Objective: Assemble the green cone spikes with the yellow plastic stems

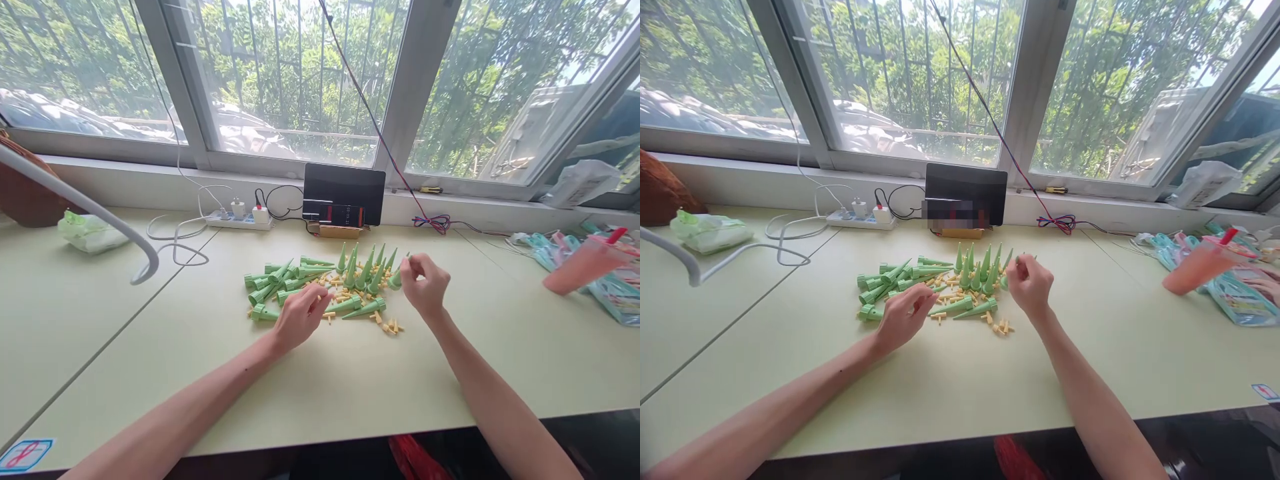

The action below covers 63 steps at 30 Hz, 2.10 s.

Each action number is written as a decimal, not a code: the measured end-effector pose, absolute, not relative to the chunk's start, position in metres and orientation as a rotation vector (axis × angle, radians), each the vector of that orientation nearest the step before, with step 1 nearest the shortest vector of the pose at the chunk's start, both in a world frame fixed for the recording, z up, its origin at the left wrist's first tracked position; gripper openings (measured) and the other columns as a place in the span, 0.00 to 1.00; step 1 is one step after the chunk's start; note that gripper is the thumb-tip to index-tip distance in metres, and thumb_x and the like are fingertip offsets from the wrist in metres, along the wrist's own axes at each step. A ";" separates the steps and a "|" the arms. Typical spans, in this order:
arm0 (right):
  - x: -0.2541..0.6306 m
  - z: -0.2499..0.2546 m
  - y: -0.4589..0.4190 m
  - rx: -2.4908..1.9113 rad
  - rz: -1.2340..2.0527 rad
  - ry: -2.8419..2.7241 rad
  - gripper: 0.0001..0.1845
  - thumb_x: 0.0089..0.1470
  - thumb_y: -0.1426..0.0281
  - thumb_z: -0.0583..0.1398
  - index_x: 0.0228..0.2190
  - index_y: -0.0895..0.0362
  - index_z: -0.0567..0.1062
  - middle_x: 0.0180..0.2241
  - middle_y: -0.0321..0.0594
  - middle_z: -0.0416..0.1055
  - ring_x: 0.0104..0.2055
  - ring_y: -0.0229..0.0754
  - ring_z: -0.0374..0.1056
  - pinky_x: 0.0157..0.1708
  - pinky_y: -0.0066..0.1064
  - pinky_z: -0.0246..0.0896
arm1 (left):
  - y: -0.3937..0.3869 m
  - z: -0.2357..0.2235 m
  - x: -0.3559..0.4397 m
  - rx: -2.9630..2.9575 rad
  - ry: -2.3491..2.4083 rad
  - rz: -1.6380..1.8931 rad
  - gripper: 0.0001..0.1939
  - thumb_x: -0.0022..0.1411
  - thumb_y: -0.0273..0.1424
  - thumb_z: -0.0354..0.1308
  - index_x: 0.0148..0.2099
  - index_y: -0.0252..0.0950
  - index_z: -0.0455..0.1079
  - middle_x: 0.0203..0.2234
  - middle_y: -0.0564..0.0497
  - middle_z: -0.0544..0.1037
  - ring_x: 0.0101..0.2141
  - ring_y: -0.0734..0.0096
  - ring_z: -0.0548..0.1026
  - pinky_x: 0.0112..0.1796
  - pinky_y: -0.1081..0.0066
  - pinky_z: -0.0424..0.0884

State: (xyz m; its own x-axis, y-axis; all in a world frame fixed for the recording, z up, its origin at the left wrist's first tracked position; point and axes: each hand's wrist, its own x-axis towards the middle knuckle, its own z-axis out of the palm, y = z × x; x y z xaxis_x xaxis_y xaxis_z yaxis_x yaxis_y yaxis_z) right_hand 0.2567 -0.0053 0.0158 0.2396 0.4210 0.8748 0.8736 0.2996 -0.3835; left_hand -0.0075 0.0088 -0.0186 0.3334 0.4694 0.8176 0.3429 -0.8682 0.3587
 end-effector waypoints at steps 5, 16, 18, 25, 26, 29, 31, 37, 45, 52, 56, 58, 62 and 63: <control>0.271 0.013 0.001 -1.410 -0.316 -1.504 0.12 0.51 0.67 0.56 0.19 0.54 0.61 0.15 0.30 0.56 0.18 0.35 0.52 0.22 0.27 0.53 | 0.012 -0.021 -0.010 2.422 0.851 1.568 0.07 0.69 0.27 0.50 0.38 0.36 0.68 0.24 0.54 0.72 0.22 0.79 0.66 0.24 0.78 0.63; 0.282 0.008 0.008 -1.508 -0.130 -1.724 0.13 0.47 0.70 0.56 0.17 0.54 0.58 0.15 0.29 0.56 0.19 0.34 0.50 0.23 0.27 0.51 | 0.012 -0.025 -0.008 2.434 0.856 1.481 0.10 0.68 0.28 0.51 0.50 0.36 0.69 0.24 0.57 0.72 0.16 0.83 0.61 0.21 0.79 0.62; 0.283 0.007 0.008 -1.517 -0.111 -1.739 0.12 0.47 0.70 0.56 0.17 0.54 0.59 0.15 0.29 0.56 0.19 0.34 0.51 0.22 0.27 0.51 | 0.012 -0.025 -0.008 2.447 0.863 1.475 0.09 0.68 0.28 0.51 0.48 0.36 0.70 0.24 0.56 0.74 0.16 0.83 0.61 0.21 0.79 0.62; 0.284 0.008 0.008 -1.550 -0.131 -1.742 0.09 0.46 0.70 0.56 0.17 0.55 0.63 0.15 0.30 0.60 0.18 0.35 0.54 0.23 0.28 0.52 | 0.011 -0.024 -0.008 2.468 0.877 1.432 0.08 0.68 0.28 0.51 0.44 0.35 0.71 0.27 0.54 0.76 0.17 0.81 0.63 0.23 0.78 0.64; 0.284 0.008 0.008 -1.555 -0.134 -1.737 0.09 0.46 0.70 0.56 0.18 0.55 0.64 0.15 0.30 0.61 0.18 0.35 0.54 0.24 0.28 0.52 | 0.010 -0.024 -0.008 2.467 0.877 1.422 0.08 0.68 0.28 0.51 0.44 0.36 0.71 0.27 0.53 0.76 0.18 0.81 0.64 0.23 0.77 0.65; 0.283 0.009 0.007 -1.576 -0.145 -1.714 0.06 0.45 0.70 0.57 0.19 0.55 0.68 0.15 0.31 0.62 0.18 0.36 0.57 0.24 0.28 0.53 | 0.010 -0.023 -0.008 2.459 0.878 1.400 0.08 0.69 0.29 0.50 0.43 0.36 0.71 0.28 0.53 0.77 0.18 0.80 0.64 0.24 0.77 0.65; 0.282 0.010 0.006 -1.586 -0.163 -1.694 0.05 0.45 0.70 0.57 0.20 0.55 0.69 0.15 0.31 0.63 0.19 0.36 0.58 0.25 0.28 0.54 | 0.010 -0.023 -0.008 2.456 0.875 1.395 0.08 0.68 0.28 0.51 0.43 0.36 0.71 0.28 0.53 0.77 0.18 0.80 0.64 0.24 0.77 0.65; 0.272 0.019 -0.002 -1.465 -0.306 -1.539 0.06 0.51 0.68 0.58 0.26 0.56 0.73 0.15 0.30 0.60 0.18 0.36 0.58 0.25 0.28 0.55 | 0.009 -0.023 -0.007 2.446 0.876 1.412 0.08 0.68 0.28 0.51 0.43 0.36 0.71 0.29 0.52 0.78 0.18 0.81 0.64 0.24 0.77 0.65; 0.218 0.003 -0.021 -1.138 -0.249 -1.772 0.09 0.59 0.71 0.56 0.27 0.55 0.71 0.19 0.33 0.64 0.19 0.35 0.58 0.22 0.27 0.55 | 0.010 -0.022 -0.007 2.433 0.961 1.353 0.08 0.68 0.30 0.51 0.42 0.36 0.72 0.30 0.52 0.79 0.17 0.80 0.65 0.23 0.77 0.65; 0.189 -0.014 -0.028 -1.010 0.010 -2.109 0.08 0.59 0.76 0.56 0.38 0.55 0.74 0.33 0.43 0.72 0.36 0.44 0.66 0.36 0.34 0.65 | 0.009 -0.022 -0.008 2.449 0.997 1.277 0.07 0.67 0.29 0.52 0.42 0.37 0.71 0.31 0.53 0.77 0.19 0.80 0.65 0.25 0.76 0.66; 0.192 -0.016 -0.026 -1.048 0.048 -2.208 0.12 0.58 0.79 0.57 0.41 0.55 0.74 0.38 0.44 0.74 0.42 0.47 0.64 0.44 0.41 0.63 | 0.008 -0.019 -0.007 2.457 0.999 1.262 0.07 0.67 0.28 0.51 0.41 0.36 0.71 0.30 0.53 0.76 0.19 0.80 0.64 0.25 0.76 0.65; 0.194 -0.017 -0.024 -1.079 0.050 -2.252 0.12 0.57 0.80 0.58 0.41 0.54 0.75 0.39 0.43 0.75 0.43 0.48 0.63 0.46 0.44 0.61 | 0.007 -0.018 -0.007 2.466 1.001 1.250 0.07 0.67 0.27 0.52 0.40 0.36 0.71 0.29 0.53 0.76 0.19 0.80 0.64 0.25 0.76 0.65; 0.194 -0.020 -0.022 -1.107 0.046 -2.281 0.11 0.59 0.80 0.59 0.40 0.55 0.75 0.39 0.43 0.75 0.43 0.48 0.63 0.47 0.44 0.59 | 0.007 -0.018 -0.006 2.477 0.990 1.248 0.07 0.67 0.26 0.52 0.40 0.36 0.71 0.29 0.53 0.76 0.20 0.79 0.65 0.25 0.76 0.64; 0.193 -0.021 -0.021 -1.113 0.045 -2.280 0.10 0.59 0.80 0.59 0.40 0.55 0.75 0.38 0.43 0.75 0.43 0.47 0.62 0.47 0.44 0.59 | 0.007 -0.018 -0.006 2.480 0.981 1.252 0.07 0.67 0.26 0.52 0.40 0.36 0.71 0.29 0.53 0.76 0.20 0.79 0.65 0.25 0.76 0.64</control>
State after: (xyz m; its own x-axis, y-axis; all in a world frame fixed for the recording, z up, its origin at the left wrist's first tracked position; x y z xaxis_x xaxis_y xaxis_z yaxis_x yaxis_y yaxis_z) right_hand 0.1932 -0.0213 -0.0212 -0.4723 0.7285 0.4962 0.7085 0.6487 -0.2779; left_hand -0.0058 0.0067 -0.0184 0.4226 0.6376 0.6442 0.4729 -0.7614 0.4434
